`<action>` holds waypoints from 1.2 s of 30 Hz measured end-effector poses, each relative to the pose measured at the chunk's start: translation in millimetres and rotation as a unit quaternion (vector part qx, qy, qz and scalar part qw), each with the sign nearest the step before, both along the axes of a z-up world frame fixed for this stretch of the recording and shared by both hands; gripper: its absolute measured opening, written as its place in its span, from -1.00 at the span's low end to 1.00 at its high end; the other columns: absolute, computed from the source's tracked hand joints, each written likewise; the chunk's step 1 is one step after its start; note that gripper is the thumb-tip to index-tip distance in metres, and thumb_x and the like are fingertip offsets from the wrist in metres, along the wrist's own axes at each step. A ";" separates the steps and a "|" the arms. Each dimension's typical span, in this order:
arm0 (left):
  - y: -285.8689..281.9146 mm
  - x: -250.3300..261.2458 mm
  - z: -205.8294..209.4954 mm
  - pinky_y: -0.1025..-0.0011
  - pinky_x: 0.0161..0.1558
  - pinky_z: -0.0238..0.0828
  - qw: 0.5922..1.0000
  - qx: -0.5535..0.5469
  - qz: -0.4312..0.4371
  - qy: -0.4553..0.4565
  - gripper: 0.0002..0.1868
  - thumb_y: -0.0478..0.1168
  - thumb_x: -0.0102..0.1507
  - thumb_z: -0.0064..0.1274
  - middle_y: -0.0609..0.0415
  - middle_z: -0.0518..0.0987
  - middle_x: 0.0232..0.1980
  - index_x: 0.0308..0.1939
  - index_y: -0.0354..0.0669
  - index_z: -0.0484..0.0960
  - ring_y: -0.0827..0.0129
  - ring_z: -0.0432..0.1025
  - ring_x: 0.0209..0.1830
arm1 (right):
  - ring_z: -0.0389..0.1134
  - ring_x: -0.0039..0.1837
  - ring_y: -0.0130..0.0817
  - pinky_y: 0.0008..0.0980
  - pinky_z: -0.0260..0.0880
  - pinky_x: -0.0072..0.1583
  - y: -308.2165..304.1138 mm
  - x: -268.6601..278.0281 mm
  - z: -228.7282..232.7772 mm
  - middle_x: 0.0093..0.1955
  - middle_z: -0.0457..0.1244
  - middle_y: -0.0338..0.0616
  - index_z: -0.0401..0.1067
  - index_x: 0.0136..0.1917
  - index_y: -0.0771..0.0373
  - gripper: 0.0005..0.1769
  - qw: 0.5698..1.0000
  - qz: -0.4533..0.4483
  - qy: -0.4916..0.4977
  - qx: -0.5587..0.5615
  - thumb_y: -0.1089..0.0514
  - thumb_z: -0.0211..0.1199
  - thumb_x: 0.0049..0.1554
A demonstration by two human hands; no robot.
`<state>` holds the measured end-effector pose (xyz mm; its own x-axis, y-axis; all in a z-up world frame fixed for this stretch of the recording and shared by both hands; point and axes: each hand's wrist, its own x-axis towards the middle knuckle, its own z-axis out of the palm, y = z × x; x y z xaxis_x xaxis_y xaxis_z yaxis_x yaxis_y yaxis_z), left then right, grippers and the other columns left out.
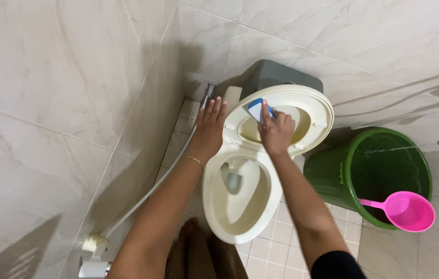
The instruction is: The recorder cleans the toilet bowl and lid using a brush and liquid detergent.
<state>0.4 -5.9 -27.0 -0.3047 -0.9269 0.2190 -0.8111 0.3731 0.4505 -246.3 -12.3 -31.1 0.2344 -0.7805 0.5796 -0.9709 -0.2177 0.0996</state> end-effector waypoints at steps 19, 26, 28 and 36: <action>-29.9 -51.2 -21.9 0.05 0.58 -0.28 0.999 -0.010 -0.014 -0.035 -0.28 -0.38 0.35 -0.30 0.11 -0.01 0.68 0.62 -0.02 0.01 0.20 -0.13 0.67 | 0.25 0.08 -0.14 -0.06 0.17 0.13 23.3 -1.3 38.9 0.14 0.30 -0.04 0.31 0.56 -0.17 -0.30 0.998 -0.063 0.026 0.003 0.07 0.34 0.17; -40.5 -53.5 1.2 0.14 0.59 -0.31 0.999 0.034 -0.042 0.007 -0.37 -0.27 0.42 -0.38 0.12 -0.06 0.68 0.61 -0.02 -0.02 0.27 -0.15 0.66 | 0.28 0.15 -0.27 -0.19 0.17 0.15 19.2 16.0 12.6 0.18 0.28 -0.21 0.35 0.51 -0.26 -0.35 0.991 0.042 0.130 -0.016 0.14 0.20 0.18; -43.4 -59.6 -1.6 0.16 0.59 -0.30 0.998 0.032 -0.056 0.011 -0.38 -0.26 0.42 -0.40 0.10 -0.06 0.68 0.60 -0.04 -0.02 0.27 -0.14 0.66 | 0.28 0.17 -0.30 -0.23 0.17 0.15 21.0 7.0 15.2 0.20 0.29 -0.23 0.35 0.52 -0.26 -0.33 0.982 0.059 0.180 -0.024 0.15 0.19 0.16; -50.8 -73.9 -31.5 0.24 0.56 -0.10 0.992 0.064 -0.108 0.032 -0.38 -0.29 0.43 -0.44 -0.04 -0.04 0.68 0.60 -0.20 -0.05 0.25 -0.04 0.65 | 0.25 0.09 -0.27 -0.21 0.15 0.08 23.6 -1.3 -12.7 0.11 0.27 -0.23 0.41 0.49 -0.21 -0.37 0.986 0.029 0.166 0.004 0.15 0.22 0.17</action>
<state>-73.4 -56.6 -58.5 -0.4881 -0.8633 0.1283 -0.6868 0.4706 0.5539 -247.6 11.3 -43.8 0.4535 -0.7644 0.4583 -0.8716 -0.2728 0.4073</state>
